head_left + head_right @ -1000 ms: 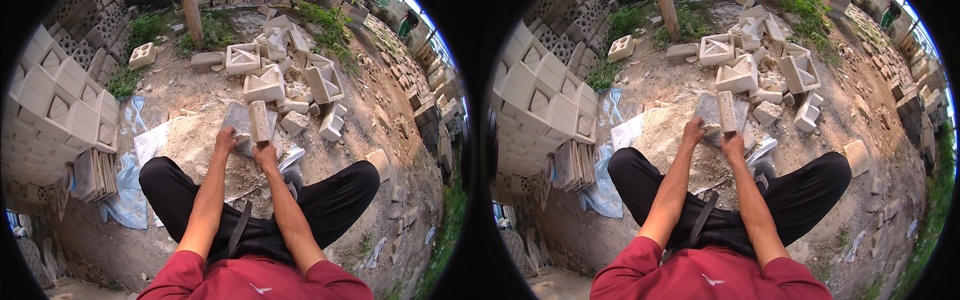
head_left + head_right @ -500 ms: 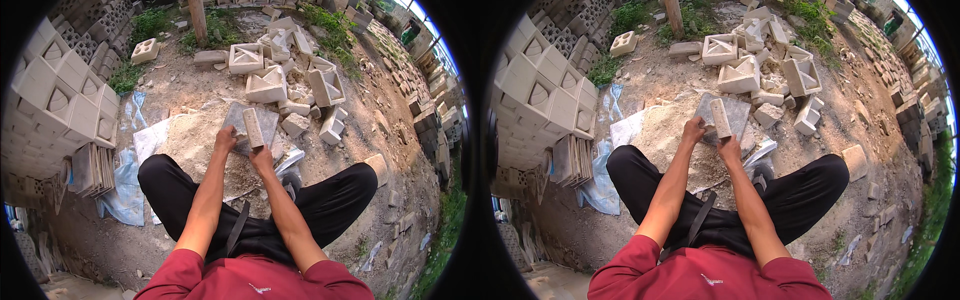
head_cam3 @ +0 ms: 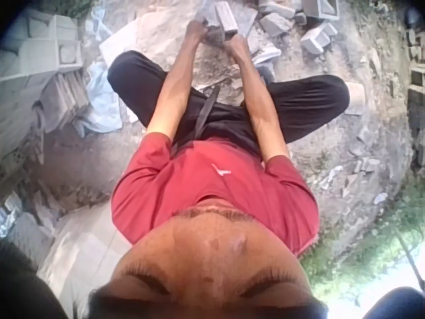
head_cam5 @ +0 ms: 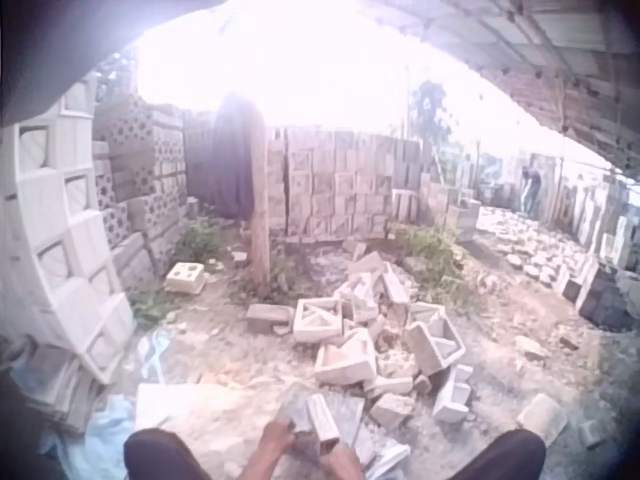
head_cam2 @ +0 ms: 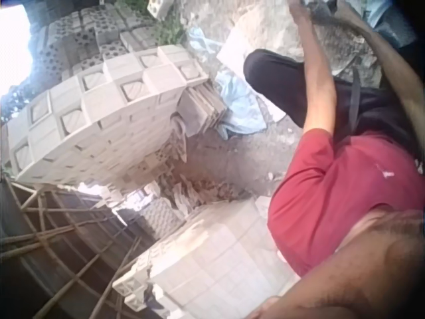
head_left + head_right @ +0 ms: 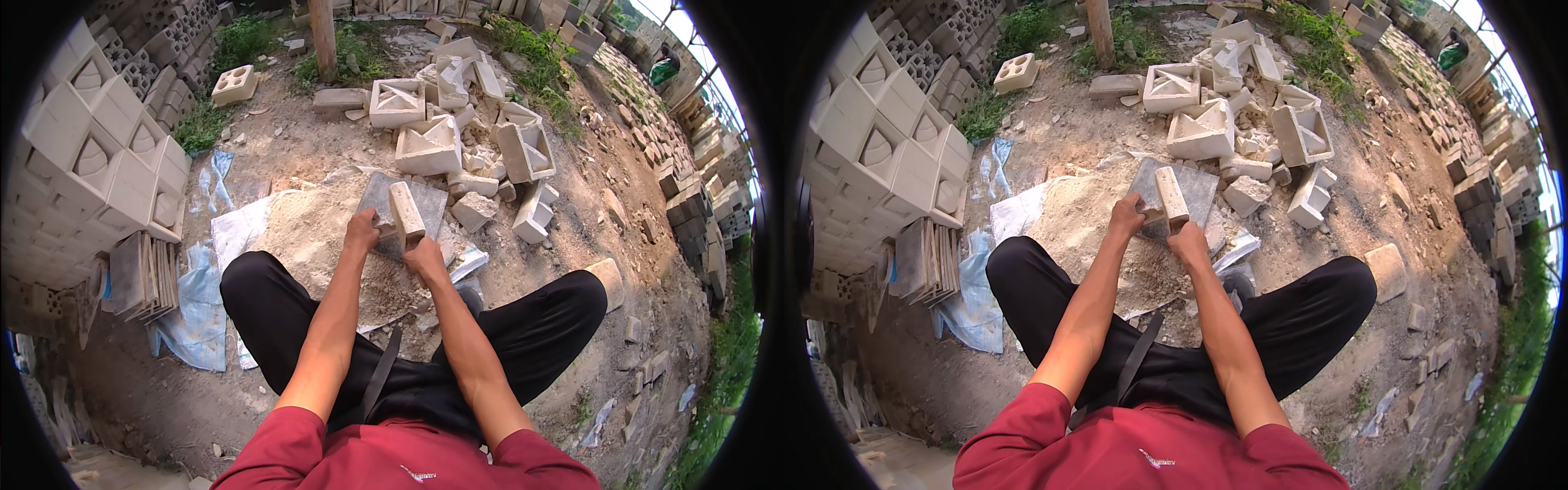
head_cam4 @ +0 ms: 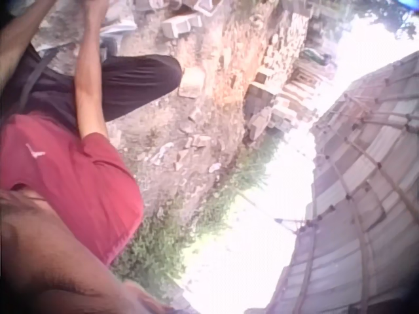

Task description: The person sits on the ground and strikes a concrete block against a stone tile to break pieces off the block.

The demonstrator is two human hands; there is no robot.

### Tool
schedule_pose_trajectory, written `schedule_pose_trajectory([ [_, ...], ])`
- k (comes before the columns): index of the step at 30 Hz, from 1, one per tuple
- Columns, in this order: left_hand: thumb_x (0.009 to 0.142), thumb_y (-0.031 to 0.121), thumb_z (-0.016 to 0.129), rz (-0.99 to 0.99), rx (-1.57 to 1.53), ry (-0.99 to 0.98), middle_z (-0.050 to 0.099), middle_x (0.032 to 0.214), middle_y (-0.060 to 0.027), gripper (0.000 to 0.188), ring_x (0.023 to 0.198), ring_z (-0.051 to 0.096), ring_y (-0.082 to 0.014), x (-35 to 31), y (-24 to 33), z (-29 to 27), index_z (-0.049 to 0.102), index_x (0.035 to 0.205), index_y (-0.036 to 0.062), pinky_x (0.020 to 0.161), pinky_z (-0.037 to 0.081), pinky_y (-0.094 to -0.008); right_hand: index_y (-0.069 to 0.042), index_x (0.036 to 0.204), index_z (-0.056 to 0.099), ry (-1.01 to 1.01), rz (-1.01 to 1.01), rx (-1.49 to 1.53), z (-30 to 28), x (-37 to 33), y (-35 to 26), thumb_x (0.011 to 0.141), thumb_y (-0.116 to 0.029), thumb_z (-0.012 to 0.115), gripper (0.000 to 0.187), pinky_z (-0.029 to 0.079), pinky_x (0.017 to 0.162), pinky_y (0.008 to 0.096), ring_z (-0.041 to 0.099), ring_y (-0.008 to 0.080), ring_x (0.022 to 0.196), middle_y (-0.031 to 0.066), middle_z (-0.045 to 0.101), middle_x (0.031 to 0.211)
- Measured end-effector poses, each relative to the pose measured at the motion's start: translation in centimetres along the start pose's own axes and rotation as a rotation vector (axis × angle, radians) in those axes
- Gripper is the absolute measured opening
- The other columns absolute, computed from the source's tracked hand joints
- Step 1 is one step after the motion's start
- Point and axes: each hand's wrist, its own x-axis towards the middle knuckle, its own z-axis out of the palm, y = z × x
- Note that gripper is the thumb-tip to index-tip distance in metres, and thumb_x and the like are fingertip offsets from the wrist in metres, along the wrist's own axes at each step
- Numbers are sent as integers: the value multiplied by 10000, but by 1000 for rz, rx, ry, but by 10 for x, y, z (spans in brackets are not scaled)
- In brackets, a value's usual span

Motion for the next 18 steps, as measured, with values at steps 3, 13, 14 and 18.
schedule_pose_trajectory([
  [3, 628, 47, 766, -31, 0, 52, 673, 907, -177, 315, 884, 653, -342, -4, -18, -3, 624, 908, 28, 763, 518, -385, 45, 1026, 540, 275, -80, 144, 9, -20, -24, 715, -289, 688, 480, 506, 791, 490, 626, 446, 910, 287, 642, 937],
  [13, 647, 14, 696, -22, -52, 26, 669, 932, -175, 261, 915, 639, -350, -2, -7, -3, 622, 896, 34, 795, 512, -399, 62, 1072, 524, 172, -29, -3, 5, -4, -10, 716, -277, 711, 526, 520, 799, 470, 630, 446, 904, 282, 652, 907],
  [14, 646, 15, 696, -34, -47, 37, 669, 932, -174, 260, 914, 640, -349, -5, -8, -5, 622, 895, 34, 795, 512, -399, 65, 1076, 531, 256, -47, 59, 9, -11, -18, 715, -280, 700, 527, 516, 805, 468, 627, 453, 903, 288, 650, 902],
  [18, 645, 10, 692, 13, -68, 58, 670, 930, -173, 260, 913, 640, -348, -1, -7, -3, 619, 893, 33, 794, 512, -398, 63, 1114, 514, 229, -37, 38, 20, -15, -10, 732, -295, 711, 560, 501, 857, 471, 622, 426, 972, 278, 646, 969],
])
